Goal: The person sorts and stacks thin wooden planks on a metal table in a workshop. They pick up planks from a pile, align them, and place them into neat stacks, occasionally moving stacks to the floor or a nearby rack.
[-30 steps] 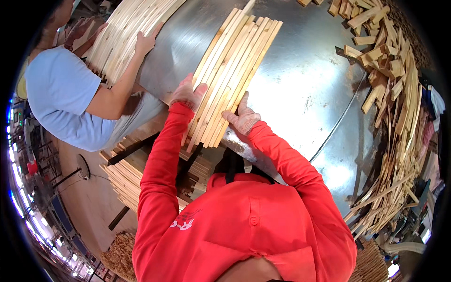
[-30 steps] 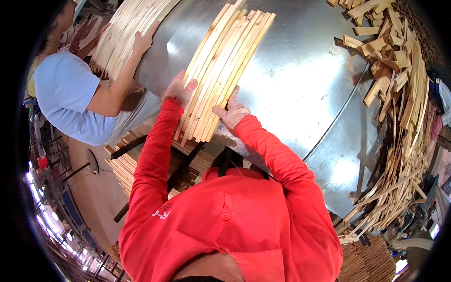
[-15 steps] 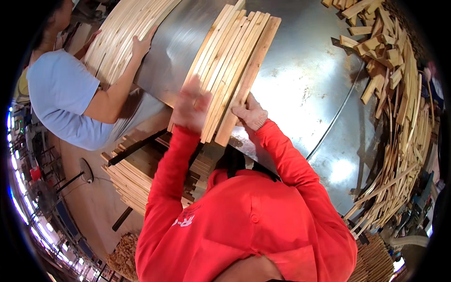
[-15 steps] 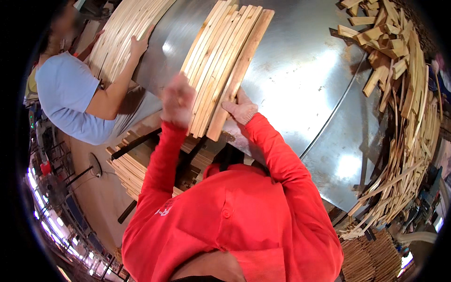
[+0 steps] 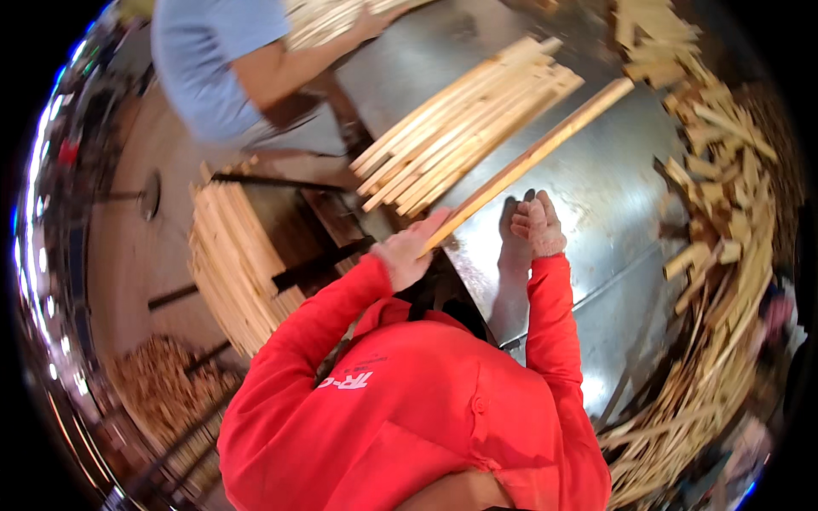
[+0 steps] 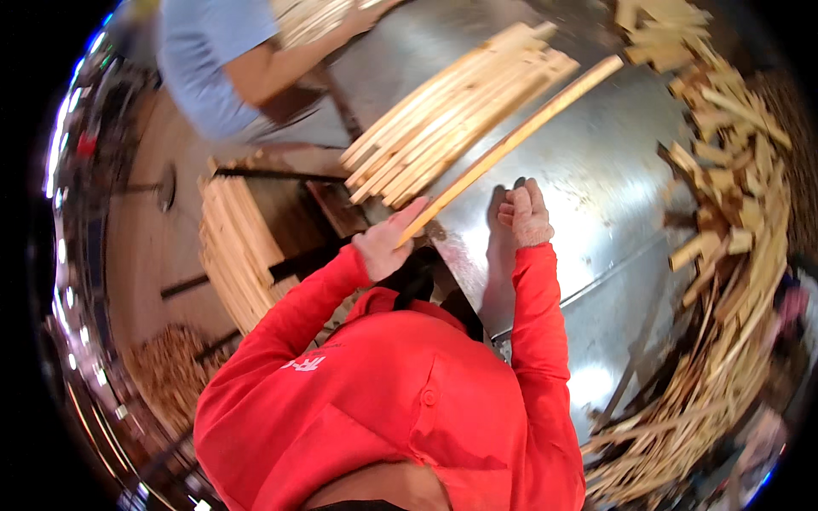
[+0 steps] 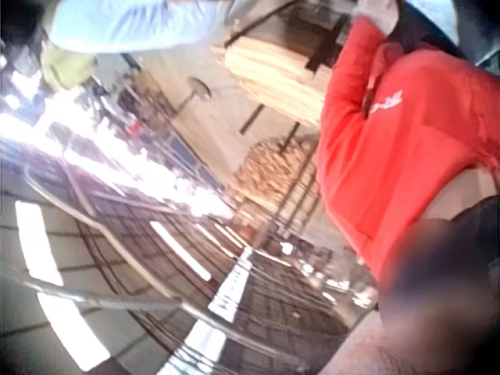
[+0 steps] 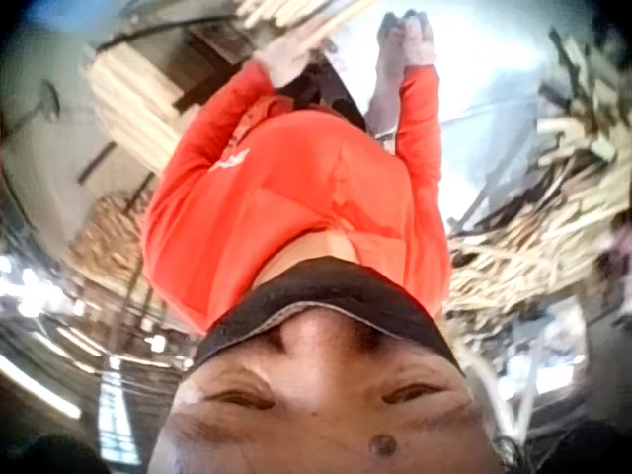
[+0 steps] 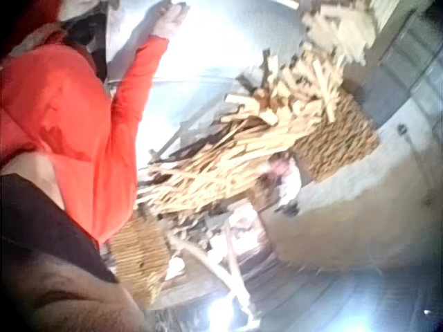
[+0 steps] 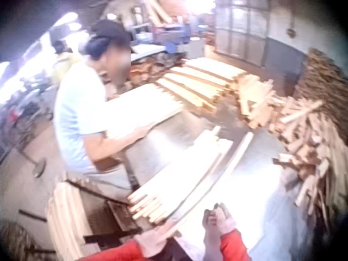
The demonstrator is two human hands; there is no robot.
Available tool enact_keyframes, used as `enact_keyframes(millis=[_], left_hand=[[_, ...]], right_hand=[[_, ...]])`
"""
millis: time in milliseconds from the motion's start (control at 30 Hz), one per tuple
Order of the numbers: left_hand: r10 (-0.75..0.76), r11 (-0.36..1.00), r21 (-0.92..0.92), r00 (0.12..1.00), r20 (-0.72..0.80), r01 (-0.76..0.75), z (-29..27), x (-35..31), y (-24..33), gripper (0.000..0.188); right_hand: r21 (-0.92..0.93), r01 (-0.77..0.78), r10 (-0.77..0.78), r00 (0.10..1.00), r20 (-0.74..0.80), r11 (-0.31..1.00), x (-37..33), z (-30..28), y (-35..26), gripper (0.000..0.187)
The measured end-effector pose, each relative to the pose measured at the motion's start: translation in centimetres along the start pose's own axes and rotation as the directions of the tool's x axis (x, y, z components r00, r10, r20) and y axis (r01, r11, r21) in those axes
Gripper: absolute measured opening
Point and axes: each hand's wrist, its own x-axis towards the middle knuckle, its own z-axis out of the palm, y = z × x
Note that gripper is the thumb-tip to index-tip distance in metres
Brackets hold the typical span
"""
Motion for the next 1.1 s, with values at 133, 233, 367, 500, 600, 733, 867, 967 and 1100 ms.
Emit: enact_keyframes(millis=[133,233,367,500,600,733,867,967,1100], left_hand=[[-0.009,0.995,0.083,0.873,-0.488,0.056,0.5,-15.1,-5.9,0.074],[-0.386,0.917,-0.229,0.579,-0.718,0.327,0.6,-25.1,-5.7,0.074],[-0.551,0.728,-0.377,0.16,-0.819,0.573,-1.7,-34.0,-8.3,0.073],[-0.748,0.531,-0.681,-0.1,-0.657,0.505,-1.4,-39.5,-20.5,0.071],[-0.538,0.601,-0.411,-0.033,-0.842,0.685,0.4,-41.0,-30.7,0.068],[-0.627,0.554,-0.344,0.108,-0.772,0.758,-1.9,-39.8,-38.0,0.057],[-0.892,0.414,-0.903,-0.148,-0.427,0.111,-2.4,-37.0,-41.8,0.04],[-0.995,0.076,-0.95,-0.091,-0.051,-0.302,-3.0,-36.4,-43.7,0.034],[-0.794,0.516,-0.062,0.45,-0.409,0.854,-7.3,-35.0,-40.7,0.039]], right_hand=[[0.108,-0.089,0.047,0.938,0.344,0.99,4.7,7.4,0.4,0.035],[-0.402,0.442,-0.333,0.889,0.314,0.802,7.8,12.0,2.4,0.016],[0.08,-0.106,0.053,0.867,0.495,0.991,4.0,13.3,-0.4,0.015],[-0.054,-0.056,0.072,0.932,0.354,0.997,1.6,12.2,0.6,0.011],[-0.044,-0.103,0.111,0.944,0.311,0.994,-0.4,10.5,2.0,0.008],[-0.011,-0.13,0.13,0.974,0.185,0.991,-1.5,7.0,5.3,0.025],[-0.063,-0.159,0.164,0.983,0.079,0.985,-3.3,6.2,6.4,0.046],[-0.178,-0.133,0.138,0.99,0.019,0.975,-5.4,6.4,7.6,0.044],[0.191,-0.415,0.33,0.873,0.359,0.89,-7.9,1.9,10.6,0.029]])
